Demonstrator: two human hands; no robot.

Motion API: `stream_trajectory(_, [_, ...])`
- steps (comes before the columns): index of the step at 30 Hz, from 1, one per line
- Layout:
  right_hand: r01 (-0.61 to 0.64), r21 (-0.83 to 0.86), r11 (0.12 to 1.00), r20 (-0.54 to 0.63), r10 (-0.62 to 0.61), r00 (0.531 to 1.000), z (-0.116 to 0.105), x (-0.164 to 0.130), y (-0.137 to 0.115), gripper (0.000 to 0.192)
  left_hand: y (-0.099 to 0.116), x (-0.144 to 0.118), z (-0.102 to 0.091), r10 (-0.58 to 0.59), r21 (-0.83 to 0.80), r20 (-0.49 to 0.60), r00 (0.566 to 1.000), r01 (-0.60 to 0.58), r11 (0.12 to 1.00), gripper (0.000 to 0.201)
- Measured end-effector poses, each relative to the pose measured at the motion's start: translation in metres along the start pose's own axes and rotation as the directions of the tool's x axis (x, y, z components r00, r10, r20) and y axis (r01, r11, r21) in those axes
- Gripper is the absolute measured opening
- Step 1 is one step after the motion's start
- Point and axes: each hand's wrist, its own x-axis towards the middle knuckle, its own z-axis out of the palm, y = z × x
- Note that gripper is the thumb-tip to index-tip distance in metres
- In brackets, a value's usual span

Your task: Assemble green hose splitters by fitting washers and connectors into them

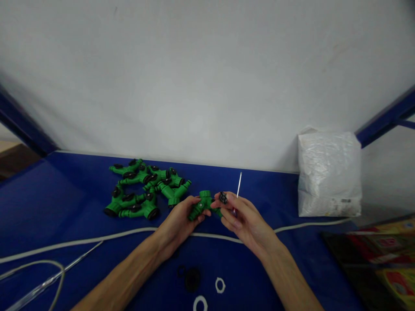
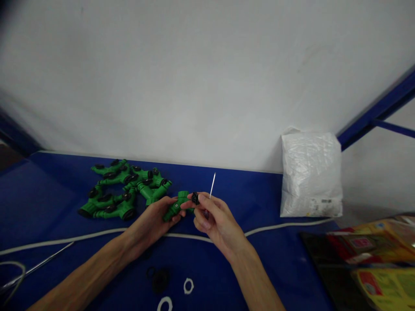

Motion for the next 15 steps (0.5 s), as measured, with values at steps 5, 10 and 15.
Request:
stream_trajectory(5, [0.011, -0.017, 1.0, 0.012, -0.011, 1.0, 0.002, 0.0, 0.003, 0.026, 0.0, -0.001, 0.001, 0.007, -0.007, -0.061, 0.998, -0.008, 1.0, 0.018])
stream_trajectory(10, [0.04, -0.098, 0.994, 0.002, -0.04, 0.999, 0.006, -0.001, 0.005, 0.026, -0.001, 0.0, 0.0, 0.017, 0.004, -0.018, 1.0, -0.017, 1.0, 0.018])
stream_trajectory(15, [0.21, -0.638, 0.74, -0.037, -0.302, 0.952, 0.007, -0.004, 0.011, 0.022, -0.002, 0.001, 0.001, 0.03, -0.002, -0.072, 0.997, -0.03, 1.0, 0.013])
